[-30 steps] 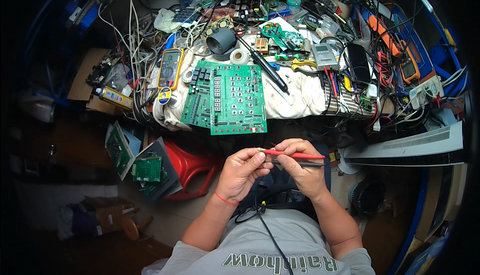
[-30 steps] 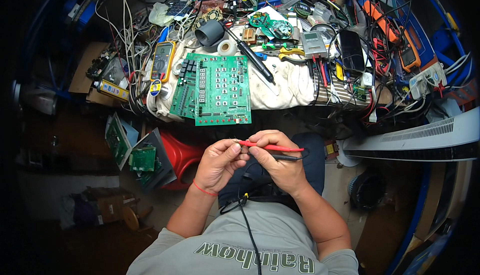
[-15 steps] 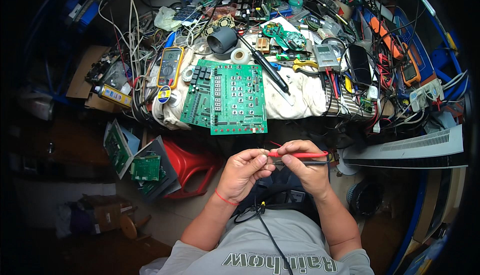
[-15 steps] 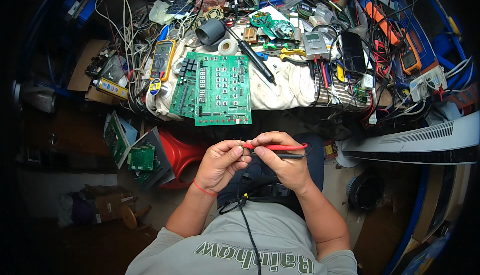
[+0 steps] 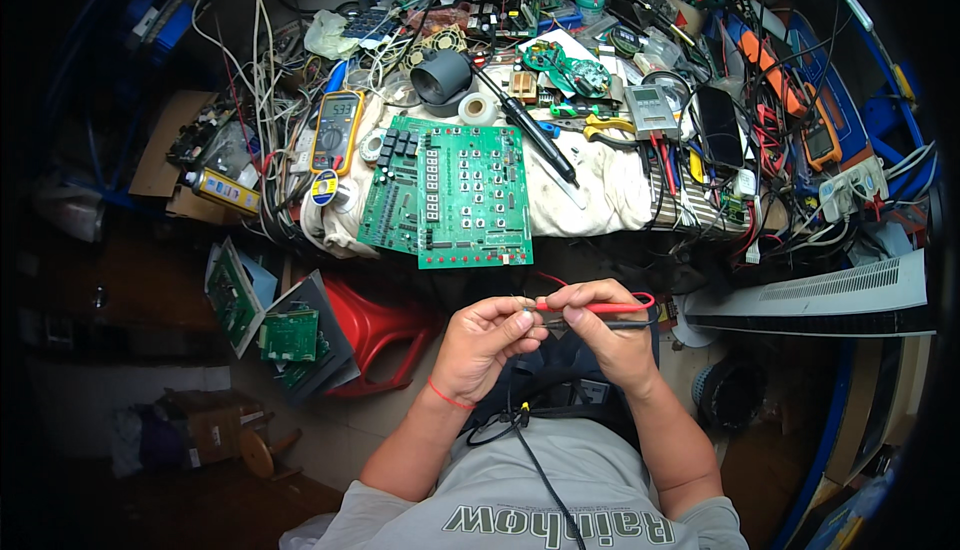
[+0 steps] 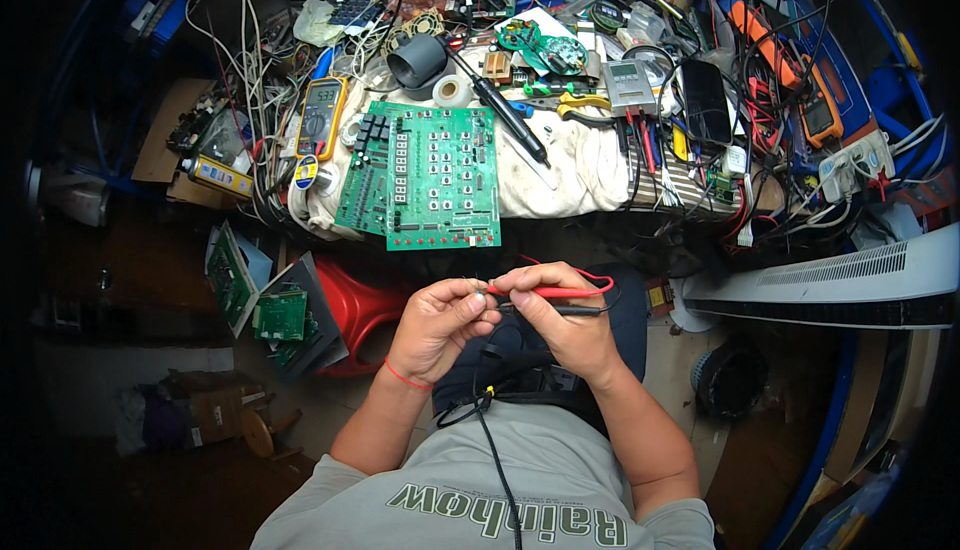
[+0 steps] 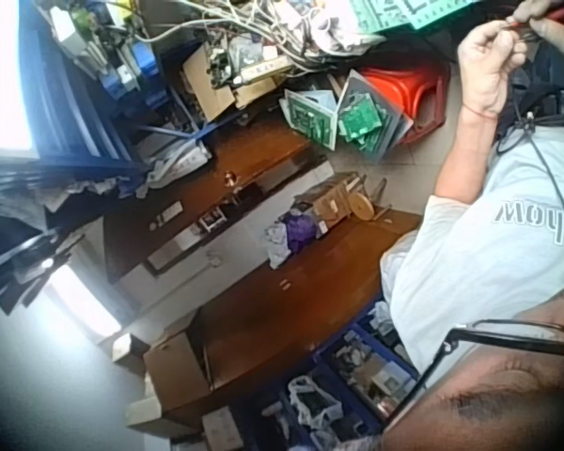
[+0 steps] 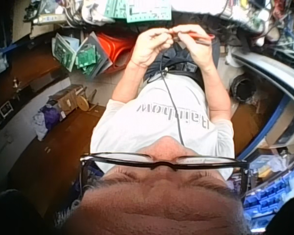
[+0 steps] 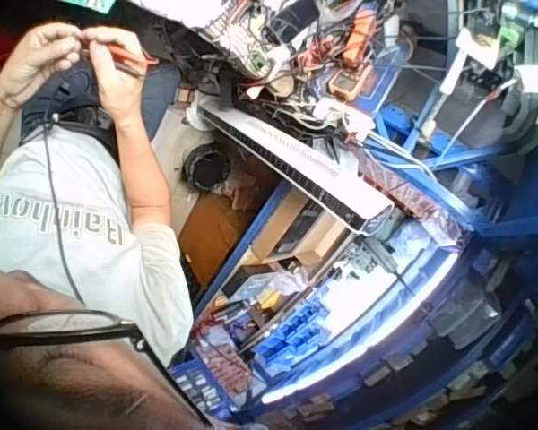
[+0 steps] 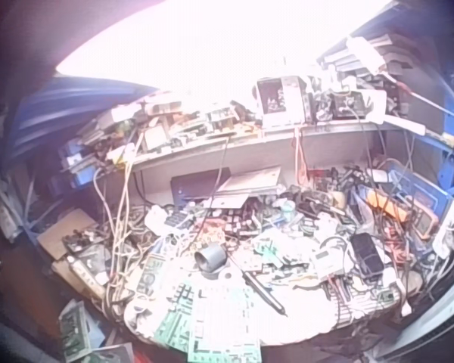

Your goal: The person retrieves a small component from a shelf, then strips and prepares a red wire. They insert the component into a green circuit board and solder it in place using a soldering iron and solder wire.

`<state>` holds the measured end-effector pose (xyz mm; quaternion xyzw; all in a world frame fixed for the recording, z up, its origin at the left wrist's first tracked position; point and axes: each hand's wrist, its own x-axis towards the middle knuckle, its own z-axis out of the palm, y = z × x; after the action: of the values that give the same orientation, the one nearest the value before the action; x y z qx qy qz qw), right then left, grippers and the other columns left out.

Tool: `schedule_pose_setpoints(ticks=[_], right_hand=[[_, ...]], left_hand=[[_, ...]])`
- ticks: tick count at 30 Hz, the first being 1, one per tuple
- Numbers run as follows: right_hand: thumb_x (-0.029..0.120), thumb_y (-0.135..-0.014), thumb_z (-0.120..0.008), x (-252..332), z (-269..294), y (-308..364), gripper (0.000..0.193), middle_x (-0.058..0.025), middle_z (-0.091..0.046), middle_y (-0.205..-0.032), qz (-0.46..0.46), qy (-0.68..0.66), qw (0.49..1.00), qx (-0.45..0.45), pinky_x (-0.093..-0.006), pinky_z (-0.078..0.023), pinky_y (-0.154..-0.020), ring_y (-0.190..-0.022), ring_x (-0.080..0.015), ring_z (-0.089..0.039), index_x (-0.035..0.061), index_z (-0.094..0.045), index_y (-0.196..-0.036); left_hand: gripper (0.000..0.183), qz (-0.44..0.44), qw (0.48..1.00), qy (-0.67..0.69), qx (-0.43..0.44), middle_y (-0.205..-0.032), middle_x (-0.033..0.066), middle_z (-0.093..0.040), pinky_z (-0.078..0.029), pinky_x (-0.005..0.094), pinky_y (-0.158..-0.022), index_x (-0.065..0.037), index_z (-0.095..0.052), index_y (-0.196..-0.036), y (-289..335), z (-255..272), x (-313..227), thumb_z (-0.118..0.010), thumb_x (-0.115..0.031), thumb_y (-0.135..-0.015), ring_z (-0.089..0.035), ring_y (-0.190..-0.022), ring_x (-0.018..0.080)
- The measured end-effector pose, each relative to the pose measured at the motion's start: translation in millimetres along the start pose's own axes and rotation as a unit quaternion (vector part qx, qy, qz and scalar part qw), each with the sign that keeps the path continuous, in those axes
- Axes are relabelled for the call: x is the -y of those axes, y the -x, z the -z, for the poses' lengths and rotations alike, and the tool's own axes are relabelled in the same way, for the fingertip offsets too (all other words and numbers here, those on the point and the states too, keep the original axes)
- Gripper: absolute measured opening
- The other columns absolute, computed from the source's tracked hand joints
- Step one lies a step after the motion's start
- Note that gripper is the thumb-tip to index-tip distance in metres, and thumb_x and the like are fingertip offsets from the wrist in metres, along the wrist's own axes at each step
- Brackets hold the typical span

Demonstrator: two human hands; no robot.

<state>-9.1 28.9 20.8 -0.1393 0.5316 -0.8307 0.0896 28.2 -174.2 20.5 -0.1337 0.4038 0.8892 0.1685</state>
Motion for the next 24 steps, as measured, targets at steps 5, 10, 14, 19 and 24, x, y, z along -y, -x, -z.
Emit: schedule_pose_setpoints(ticks=[5, 10, 14, 19, 24], right_hand=[[0.000, -0.099, -0.070, 4, -4, 1, 0.017, -0.0134, -0.073, -0.113, -0.035, 0.020, 0.999, -0.026, -0.0351, -0.058, -0.097, -0.109, -0.0208, -0.072, 0.0011, -0.065, -0.114], [-0.001, -0.098, -0.071, 2, -4, -1, 0.015, -0.0115, -0.071, -0.112, -0.049, -0.022, 0.998, -0.040, -0.0333, -0.058, -0.096, -0.108, -0.0193, -0.072, 0.0009, -0.066, -0.112], [-0.001, -0.098, -0.071, -2, -4, -1, 0.013, -0.0114, -0.070, -0.113, -0.023, 0.001, 0.999, -0.026, -0.0329, -0.057, -0.095, -0.106, -0.0191, -0.071, 0.0011, -0.067, -0.111], [-0.001, -0.099, -0.070, -6, -6, 0, 0.012, -0.0113, -0.070, -0.111, 0.012, 0.025, 0.999, -0.027, -0.0328, -0.058, -0.094, -0.106, -0.0191, -0.071, 0.0011, -0.067, -0.110], [-0.003, -0.098, -0.070, -6, -5, 2, 0.011, -0.0112, -0.070, -0.109, 0.013, 0.055, 0.998, -0.030, -0.0323, -0.058, -0.091, -0.105, -0.0192, -0.071, 0.0007, -0.068, -0.109]], left_hand=[[0.024, 0.013, 1.000, 0.003, 0.004, -0.109, 0.0130, -0.076, -0.066, 0.0267, -0.082, 0.003, -0.068, -0.125, -1, 1, 0, -0.068, -0.006, -0.102, -0.077, -0.096, 0.0188], [0.024, 0.019, 1.000, 0.009, 0.009, -0.109, 0.0133, -0.076, -0.066, 0.0268, -0.081, 0.003, -0.068, -0.125, -1, 2, 0, -0.068, -0.006, -0.103, -0.077, -0.097, 0.0192], [0.024, 0.025, 0.999, 0.031, 0.011, -0.109, 0.0142, -0.076, -0.067, 0.0278, -0.081, 0.004, -0.068, -0.124, -3, 4, -1, -0.067, -0.005, -0.102, -0.078, -0.097, 0.0210], [0.024, 0.027, 0.999, 0.019, -0.003, -0.109, 0.0143, -0.076, -0.067, 0.0272, -0.080, 0.004, -0.068, -0.124, -3, 3, -1, -0.068, -0.006, -0.102, -0.078, -0.096, 0.0204], [0.024, 0.017, 1.000, 0.004, -0.008, -0.112, 0.0146, -0.075, -0.066, 0.0271, -0.081, 0.003, -0.068, -0.123, -1, 3, 1, -0.070, -0.006, -0.101, -0.078, -0.096, 0.0198]])
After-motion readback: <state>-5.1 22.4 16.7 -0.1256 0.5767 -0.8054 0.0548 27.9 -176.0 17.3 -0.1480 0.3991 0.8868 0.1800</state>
